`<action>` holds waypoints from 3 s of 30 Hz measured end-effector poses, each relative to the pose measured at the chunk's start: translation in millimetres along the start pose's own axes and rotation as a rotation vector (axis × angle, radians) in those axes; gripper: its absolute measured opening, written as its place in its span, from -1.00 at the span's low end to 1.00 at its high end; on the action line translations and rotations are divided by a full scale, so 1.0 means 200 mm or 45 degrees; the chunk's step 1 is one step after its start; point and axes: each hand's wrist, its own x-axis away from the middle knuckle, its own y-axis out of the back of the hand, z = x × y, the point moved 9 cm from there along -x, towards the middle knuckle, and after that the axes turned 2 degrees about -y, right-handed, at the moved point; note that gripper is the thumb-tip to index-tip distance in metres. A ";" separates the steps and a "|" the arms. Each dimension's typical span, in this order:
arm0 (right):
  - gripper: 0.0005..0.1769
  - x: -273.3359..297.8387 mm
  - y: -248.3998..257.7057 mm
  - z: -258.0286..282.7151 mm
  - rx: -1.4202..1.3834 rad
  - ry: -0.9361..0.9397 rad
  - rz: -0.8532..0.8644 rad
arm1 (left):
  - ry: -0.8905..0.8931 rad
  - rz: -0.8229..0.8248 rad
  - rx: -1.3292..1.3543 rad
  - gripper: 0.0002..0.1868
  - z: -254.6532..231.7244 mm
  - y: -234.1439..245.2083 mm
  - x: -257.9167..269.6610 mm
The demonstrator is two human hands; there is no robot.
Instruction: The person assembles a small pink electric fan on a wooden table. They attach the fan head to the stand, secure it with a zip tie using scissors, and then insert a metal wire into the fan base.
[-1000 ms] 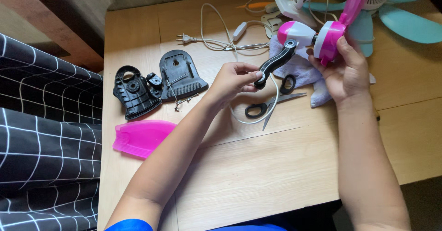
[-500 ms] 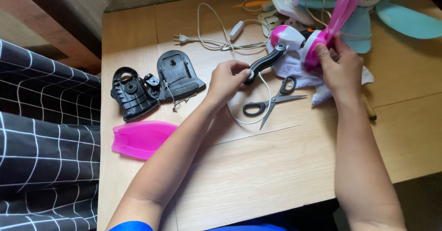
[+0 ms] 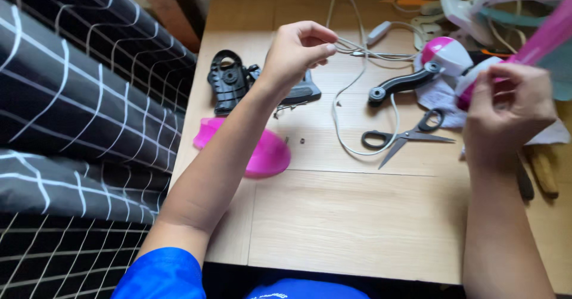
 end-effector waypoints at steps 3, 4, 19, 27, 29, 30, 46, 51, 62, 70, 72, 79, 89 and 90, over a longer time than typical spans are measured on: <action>-0.87 0.03 -0.13 0.14 -0.021 0.062 0.141 | -0.082 -0.151 -0.203 -0.86 -0.11 0.16 0.15; -0.91 0.05 -0.18 0.19 -0.065 0.072 0.209 | -0.103 -0.208 -0.295 -0.85 -0.14 0.20 0.21; -0.69 0.22 -0.58 0.67 0.171 0.415 0.965 | -0.550 -0.798 -0.835 -0.93 -0.29 0.54 0.64; -0.82 0.28 -0.61 0.64 0.302 0.359 0.990 | -0.711 -0.754 -0.890 -0.92 -0.28 0.50 0.64; -0.81 0.25 -0.58 0.60 0.322 0.267 0.956 | -0.721 -0.743 -0.895 -0.92 -0.29 0.49 0.64; -0.81 0.24 -0.57 0.58 0.334 0.220 0.940 | -0.719 -0.744 -0.885 -0.92 -0.30 0.50 0.64; -0.76 0.22 -0.53 0.45 0.678 0.025 1.112 | -0.542 -0.211 -1.006 -0.85 -0.28 0.44 0.54; -0.70 0.27 -0.54 0.27 0.973 -0.222 1.465 | -0.387 0.063 -1.224 -0.78 -0.24 0.39 0.56; -0.60 0.19 -0.46 0.26 0.810 -0.221 1.123 | -0.444 0.175 -1.241 -0.87 -0.15 0.24 0.56; -0.76 0.15 -0.45 0.46 0.420 0.036 0.834 | -0.778 -0.285 -1.051 -0.95 -0.35 0.28 0.62; -0.68 0.14 -0.46 0.54 0.132 0.086 0.775 | -0.741 -0.248 -0.711 -0.97 -0.32 0.21 0.62; -0.43 0.34 -0.63 0.65 -0.606 -0.163 0.945 | -0.562 0.151 -0.296 -0.89 -0.19 -0.14 0.69; -0.42 0.32 -0.66 0.61 -0.120 0.235 1.204 | -0.540 0.343 -0.565 -0.87 -0.14 -0.20 0.68; -0.42 0.31 -0.65 0.59 -0.067 0.252 1.243 | -0.565 0.351 -0.573 -0.87 -0.14 -0.22 0.69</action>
